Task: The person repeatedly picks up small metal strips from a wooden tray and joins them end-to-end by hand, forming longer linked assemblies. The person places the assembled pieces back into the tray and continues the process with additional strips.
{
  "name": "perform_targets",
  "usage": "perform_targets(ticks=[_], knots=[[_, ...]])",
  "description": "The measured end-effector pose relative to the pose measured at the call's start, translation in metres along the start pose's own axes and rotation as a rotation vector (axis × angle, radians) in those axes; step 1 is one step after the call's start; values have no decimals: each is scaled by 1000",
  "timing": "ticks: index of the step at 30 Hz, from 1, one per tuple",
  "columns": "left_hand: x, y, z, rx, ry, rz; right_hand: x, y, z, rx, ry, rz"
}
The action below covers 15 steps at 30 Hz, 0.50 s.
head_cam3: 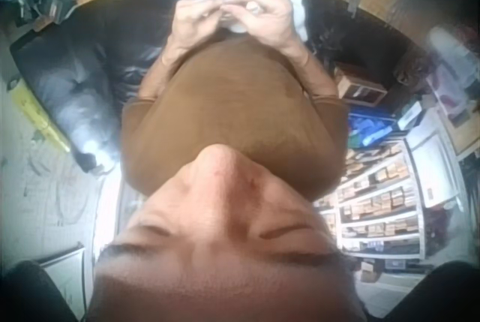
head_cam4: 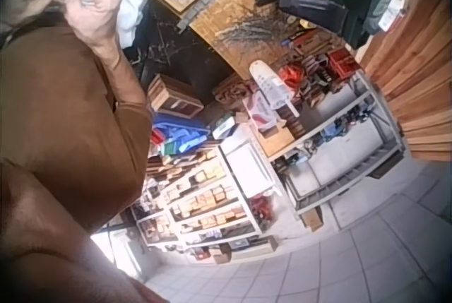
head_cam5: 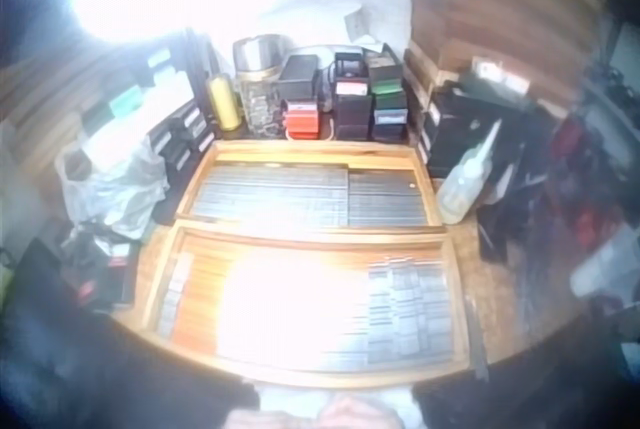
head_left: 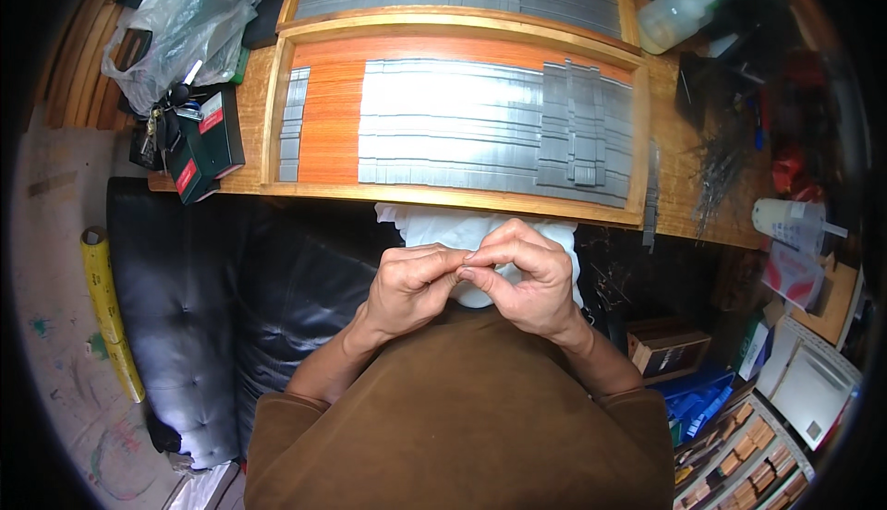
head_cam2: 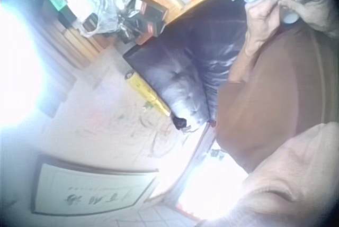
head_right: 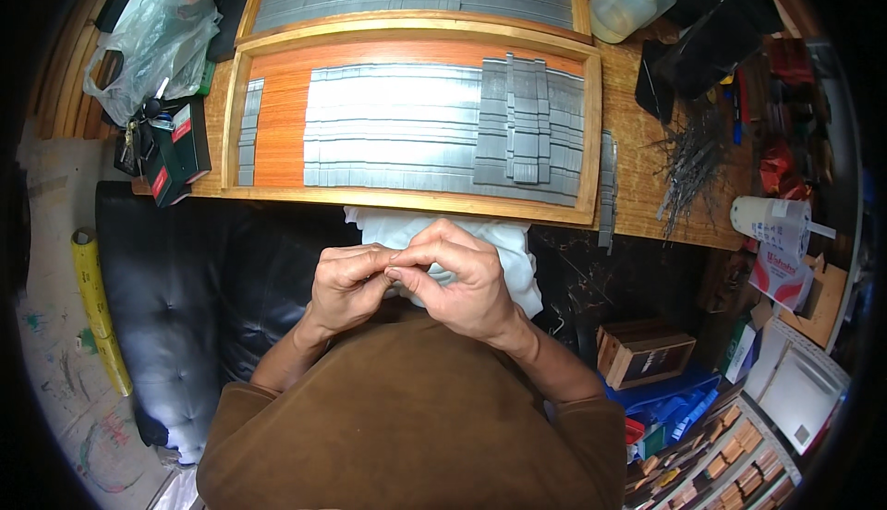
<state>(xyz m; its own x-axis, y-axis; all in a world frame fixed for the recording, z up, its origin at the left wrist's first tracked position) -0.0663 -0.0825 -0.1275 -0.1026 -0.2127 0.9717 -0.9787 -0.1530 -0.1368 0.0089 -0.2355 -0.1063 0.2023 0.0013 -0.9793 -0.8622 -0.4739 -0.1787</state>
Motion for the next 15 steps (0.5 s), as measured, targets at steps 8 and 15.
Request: perform_targets(ticks=[8,15], knots=[[-2,1,-1,-1,3,-8,0,-2,0,-10,-4,13],[0,-2,0,7,3,13,1,-3,1,-19,-7,14]])
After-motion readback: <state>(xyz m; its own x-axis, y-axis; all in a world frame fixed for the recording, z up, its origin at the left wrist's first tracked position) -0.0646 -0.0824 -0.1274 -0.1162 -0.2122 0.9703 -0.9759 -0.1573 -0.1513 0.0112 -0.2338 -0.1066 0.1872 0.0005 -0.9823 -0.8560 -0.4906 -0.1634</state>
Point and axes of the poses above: each hand's wrist, its own y-axis away from the middle knuckle, its own z-axis out of the palm, x = y × z, the point moved 5 cm from there along -y, towards the middle knuckle, and after that the axes turned 7 degrees about x, right-handed, at the moved point
